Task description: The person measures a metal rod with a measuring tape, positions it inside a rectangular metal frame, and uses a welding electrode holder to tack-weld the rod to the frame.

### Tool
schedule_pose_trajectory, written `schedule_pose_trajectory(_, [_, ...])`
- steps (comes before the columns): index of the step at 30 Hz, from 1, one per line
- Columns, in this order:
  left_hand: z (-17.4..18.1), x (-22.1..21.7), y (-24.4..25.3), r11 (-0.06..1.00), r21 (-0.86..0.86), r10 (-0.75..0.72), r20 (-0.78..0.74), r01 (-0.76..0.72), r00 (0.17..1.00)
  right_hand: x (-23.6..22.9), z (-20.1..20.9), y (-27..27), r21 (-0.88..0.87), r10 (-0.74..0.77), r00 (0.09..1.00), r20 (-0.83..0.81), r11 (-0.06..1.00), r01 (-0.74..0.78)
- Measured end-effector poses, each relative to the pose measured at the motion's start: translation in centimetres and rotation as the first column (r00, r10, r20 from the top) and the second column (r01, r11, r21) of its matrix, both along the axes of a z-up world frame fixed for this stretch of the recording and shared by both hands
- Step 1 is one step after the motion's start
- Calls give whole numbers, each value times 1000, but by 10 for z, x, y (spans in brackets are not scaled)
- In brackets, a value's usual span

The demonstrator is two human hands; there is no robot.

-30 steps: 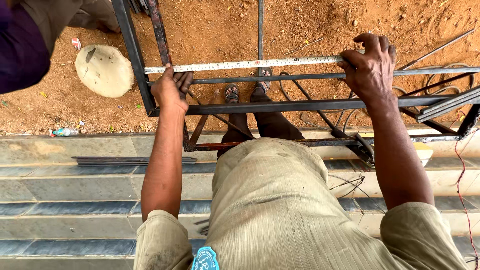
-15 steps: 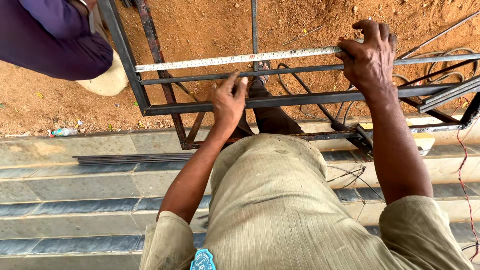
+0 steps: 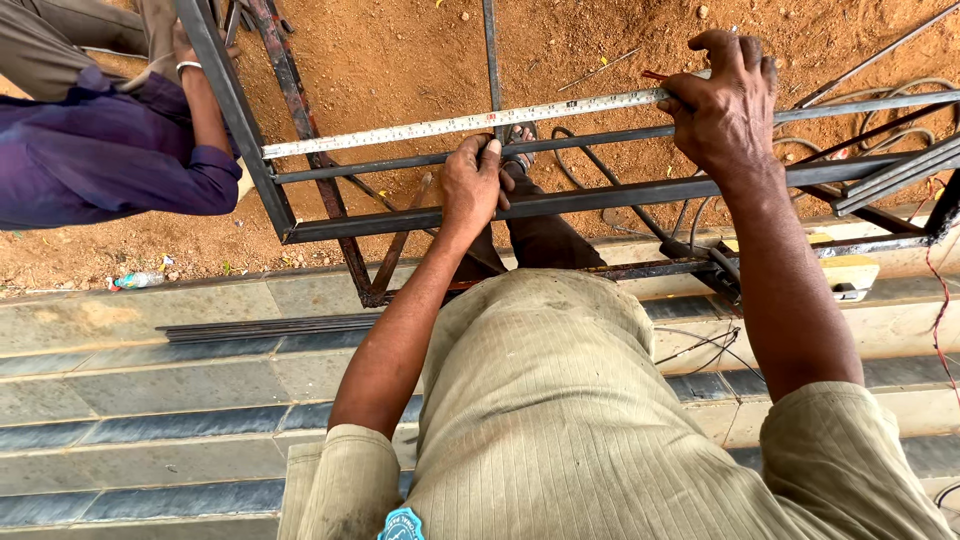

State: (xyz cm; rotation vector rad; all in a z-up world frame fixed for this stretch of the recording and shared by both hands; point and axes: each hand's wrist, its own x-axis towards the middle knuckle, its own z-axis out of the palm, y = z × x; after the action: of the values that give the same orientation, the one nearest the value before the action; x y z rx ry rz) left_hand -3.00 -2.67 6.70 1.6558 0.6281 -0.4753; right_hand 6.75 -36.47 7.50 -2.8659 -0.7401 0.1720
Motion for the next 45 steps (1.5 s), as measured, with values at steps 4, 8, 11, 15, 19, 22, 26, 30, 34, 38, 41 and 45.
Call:
schedule_pose_trajectory(4, [-2,1,4,999,-36,-17,-4,17,1000,-1,3,2,16,-5,1000,-4,1000,5])
schedule_pose_trajectory(8, [-6,0,4,998,-55,-12,-3,12,1000,-1,6,6,15,-11,1000,-10,1000,12])
schedule_pose_trajectory(11, [-7,-1,6,997,-69,-34,-4,33,999,-2,6,7,22,-13,1000,-11,1000,13])
schedule_pose_trajectory(15, [-7,0,8,996,-80,-46,1,46,999,-1,2,6,2,4,1000,13,1000,-4])
schedule_pose_trajectory(19, [-3,-1,11,995,-63,-74,25,76,997,-1,-1,6,5,8,1000,18,1000,-8])
schedule_pose_trajectory(22, [-1,0,14,993,-59,-99,38,101,994,-2,-3,6,7,4,1000,23,1000,-5])
schedule_pose_trajectory(26, [-3,0,14,990,-94,-95,68,101,993,-4,-1,6,8,5,999,36,1000,-6])
schedule_pose_trajectory(30, [-7,0,13,990,-137,-41,33,45,999,-7,0,7,10,2,999,41,1000,-2])
schedule_pose_trajectory(34, [-5,1,14,988,-154,-28,18,30,999,-6,1,9,6,6,998,55,1000,-6])
schedule_pose_trajectory(38, [-3,1,14,986,-160,-32,24,36,999,-6,2,9,11,11,998,58,1000,-11])
schedule_pose_trajectory(41, [-3,1,14,987,-157,-28,22,31,999,-6,0,9,23,15,998,66,1000,-17])
schedule_pose_trajectory(45, [-7,-1,16,989,-134,-52,24,55,998,-5,1,9,-5,28,995,95,1000,-28])
